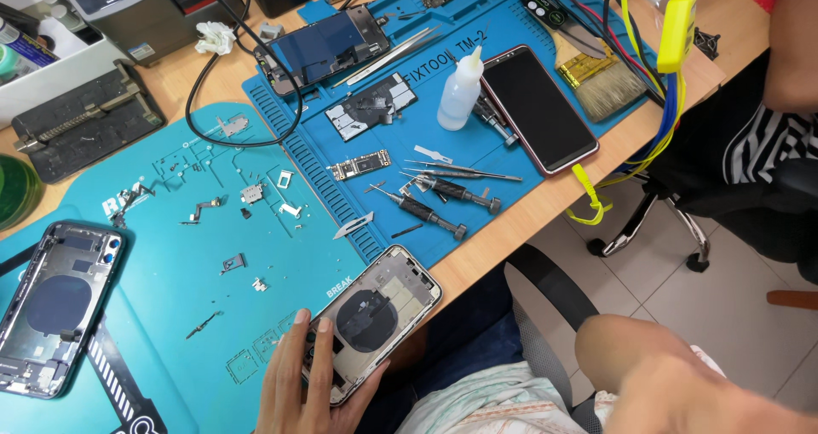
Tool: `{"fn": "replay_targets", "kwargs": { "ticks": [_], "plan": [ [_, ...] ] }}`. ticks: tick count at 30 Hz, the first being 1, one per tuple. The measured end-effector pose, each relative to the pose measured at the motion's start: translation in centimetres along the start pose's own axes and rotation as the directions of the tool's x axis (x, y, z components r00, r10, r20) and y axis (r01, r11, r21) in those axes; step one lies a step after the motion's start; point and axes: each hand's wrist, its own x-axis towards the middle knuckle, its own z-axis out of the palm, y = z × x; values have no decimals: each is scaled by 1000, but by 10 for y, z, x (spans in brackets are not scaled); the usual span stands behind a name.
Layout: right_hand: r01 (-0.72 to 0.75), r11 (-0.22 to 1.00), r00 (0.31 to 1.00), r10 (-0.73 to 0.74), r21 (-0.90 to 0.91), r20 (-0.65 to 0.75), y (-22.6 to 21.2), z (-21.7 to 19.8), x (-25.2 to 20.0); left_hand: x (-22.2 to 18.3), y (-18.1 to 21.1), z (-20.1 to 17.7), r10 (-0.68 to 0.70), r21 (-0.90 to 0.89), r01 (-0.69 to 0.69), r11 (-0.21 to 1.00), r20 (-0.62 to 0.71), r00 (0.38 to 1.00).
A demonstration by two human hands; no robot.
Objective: The person disassembles a smartphone by removing screws and prying out internal components. They apply a liquid to the battery area and use tweezers to adjust small parts before reassembling the device.
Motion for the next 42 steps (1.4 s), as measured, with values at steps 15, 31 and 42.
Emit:
{"fn": "replay_targets", "kwargs": {
  "ticks": [15, 31, 42],
  "plan": [
    [-376, -665, 603, 353, -645, -715, 55, -73, 27, 16, 16, -19, -26, 7, 27, 1000, -61, 998],
    [-357, -685, 645, 312, -636, -698, 72, -82, 20, -4, 10, 1, -131, 68, 130, 989, 0, 991],
    [-826, 561, 265, 319, -43, -910, 47, -26, 33, 14, 18, -12, -114, 38, 116, 993, -46, 992]
  ]
}}
